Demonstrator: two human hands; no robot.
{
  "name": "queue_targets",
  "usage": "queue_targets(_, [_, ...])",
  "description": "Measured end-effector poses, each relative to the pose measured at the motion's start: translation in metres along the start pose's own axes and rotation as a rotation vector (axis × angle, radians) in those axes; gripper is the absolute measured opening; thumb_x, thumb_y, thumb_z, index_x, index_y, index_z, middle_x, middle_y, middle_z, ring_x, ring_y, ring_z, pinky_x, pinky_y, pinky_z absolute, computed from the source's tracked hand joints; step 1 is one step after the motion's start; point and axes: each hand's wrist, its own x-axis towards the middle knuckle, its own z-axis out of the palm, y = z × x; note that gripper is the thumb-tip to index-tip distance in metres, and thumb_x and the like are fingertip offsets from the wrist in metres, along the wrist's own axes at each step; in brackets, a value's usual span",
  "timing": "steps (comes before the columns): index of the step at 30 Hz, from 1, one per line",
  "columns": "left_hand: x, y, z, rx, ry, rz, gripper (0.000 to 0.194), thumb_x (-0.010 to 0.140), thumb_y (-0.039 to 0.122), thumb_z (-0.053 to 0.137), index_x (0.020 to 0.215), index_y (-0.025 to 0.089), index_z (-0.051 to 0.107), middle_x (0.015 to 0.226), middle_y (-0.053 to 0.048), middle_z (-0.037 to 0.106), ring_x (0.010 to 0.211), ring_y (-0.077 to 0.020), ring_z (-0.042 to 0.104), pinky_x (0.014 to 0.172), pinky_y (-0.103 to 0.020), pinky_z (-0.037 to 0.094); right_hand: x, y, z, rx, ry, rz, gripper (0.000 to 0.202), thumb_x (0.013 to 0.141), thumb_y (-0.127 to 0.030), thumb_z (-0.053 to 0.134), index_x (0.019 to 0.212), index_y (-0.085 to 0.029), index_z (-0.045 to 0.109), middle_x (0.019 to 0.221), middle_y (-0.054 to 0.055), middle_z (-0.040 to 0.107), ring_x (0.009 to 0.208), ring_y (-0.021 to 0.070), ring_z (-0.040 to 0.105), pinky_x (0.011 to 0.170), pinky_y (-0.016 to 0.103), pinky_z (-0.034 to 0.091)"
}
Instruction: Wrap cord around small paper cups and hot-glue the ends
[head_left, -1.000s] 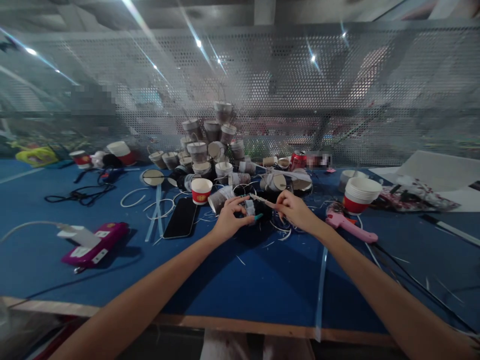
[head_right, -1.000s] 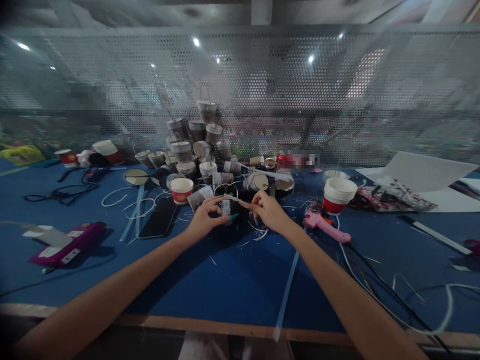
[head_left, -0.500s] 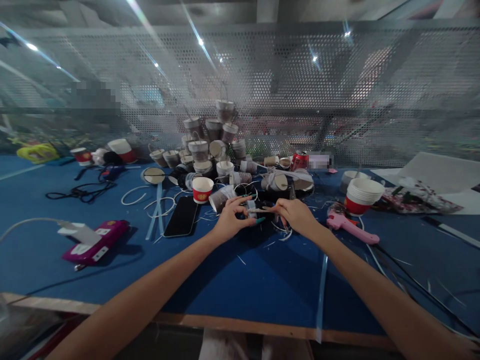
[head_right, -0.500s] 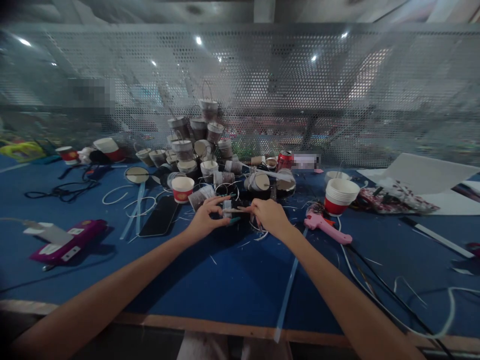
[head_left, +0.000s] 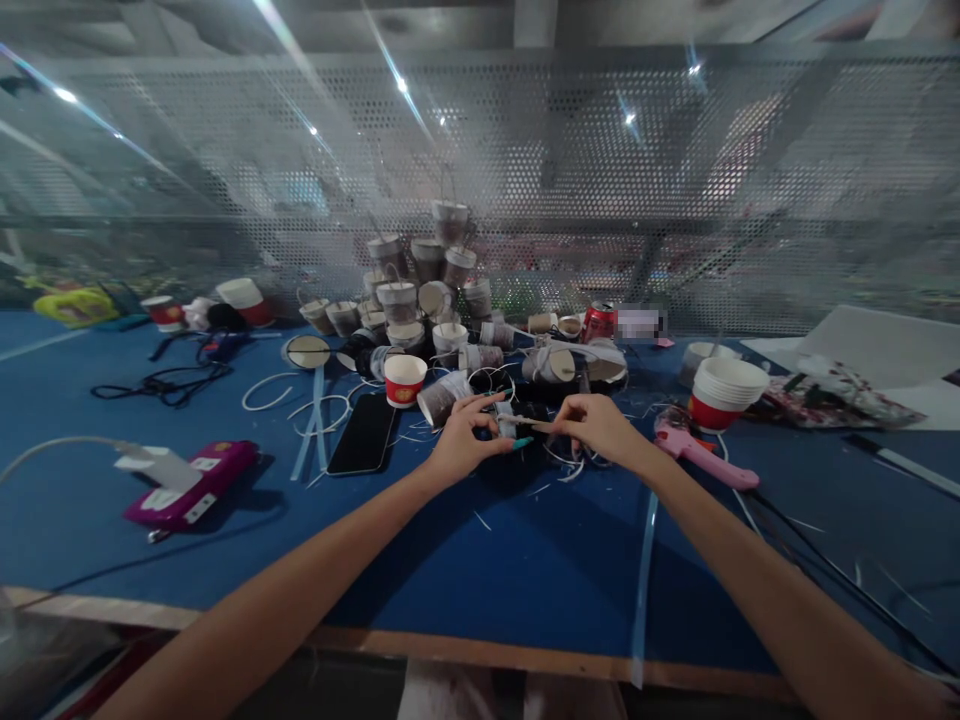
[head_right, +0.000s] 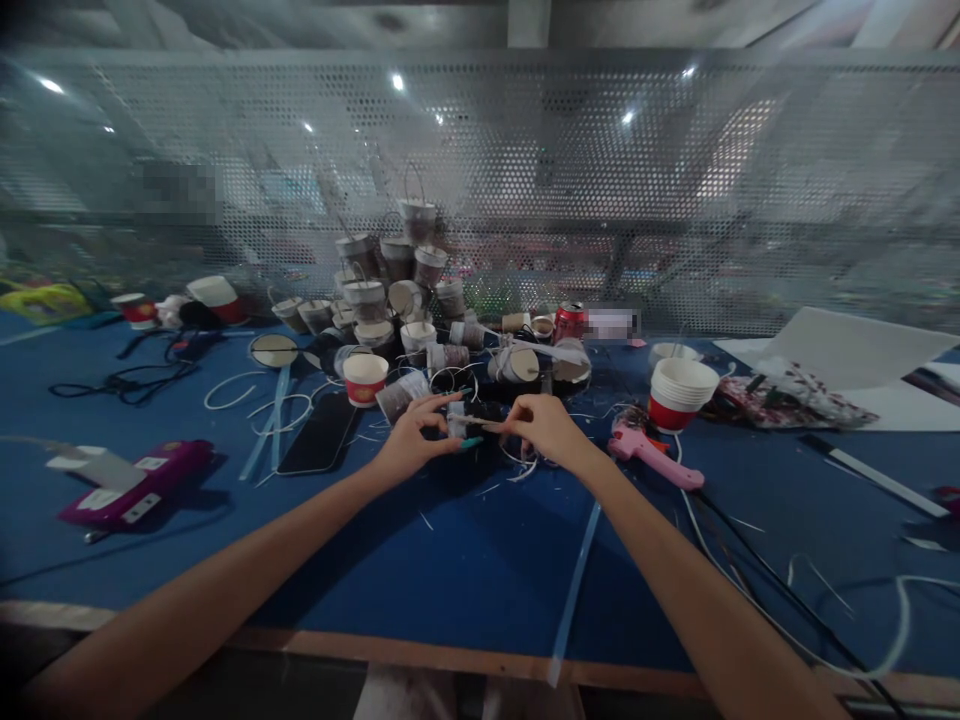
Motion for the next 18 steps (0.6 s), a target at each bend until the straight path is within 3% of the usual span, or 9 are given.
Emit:
queue_targets(6, [0.001,-0.003,0.002,0.014,0.012,0.034,0.026,0.059,0.031,0.071,0.052,0.017,0.051,0.122,-0.003,0.055,0.117,-0.0239,0.038,0.100,-0.044,0.026,0.002,0.001,0.001,-0.041,0.145,-0.039,0.025,0.079,-0.032,0.045,0.063,-0.016,0.055,0.048,-0.002,0.054,0.034,0.0064,0.043,0.037,0.018,0.032])
queue_targets(12, [0.003,-0.004,-0.002,0.049,-0.046,0.057,0.026,0.060,0.032,0.071,0.059,0.016,0.049,0.125,-0.006,0.051,0.116,-0.0249,0.039,0.098,-0.044,0.028,0.005,0.012,0.004,0.247,0.415,-0.036,0.044,0.078,-0.058,0.039,0.060,-0.019,0.044,0.038,-0.007,0.036,0.029,0.0052,0.033,0.032,0.018,0.028])
queue_targets(15, [0.003,-0.001,-0.010,0.008,-0.154,0.093,0.032,0.057,0.035,0.073,0.071,0.017,0.050,0.128,-0.010,0.047,0.116,-0.0249,0.042,0.096,-0.041,0.033,0.006,0.015,0.012,0.364,0.398,0.026,0.048,0.073,-0.065,0.038,0.058,-0.020,0.040,0.038,-0.008,0.035,0.027,0.0052,0.030,0.028,0.018,0.025])
queue_targets(18, [0.003,0.001,-0.019,0.030,-0.238,0.116,0.051,0.051,0.038,0.075,0.089,0.017,0.049,0.131,-0.013,0.041,0.117,-0.0263,0.042,0.093,-0.040,0.037,0.005,0.014,0.022,0.440,0.323,0.059,0.048,0.071,-0.067,0.040,0.059,-0.020,0.039,0.039,-0.008,0.036,0.028,0.0057,0.032,0.026,0.018,0.024])
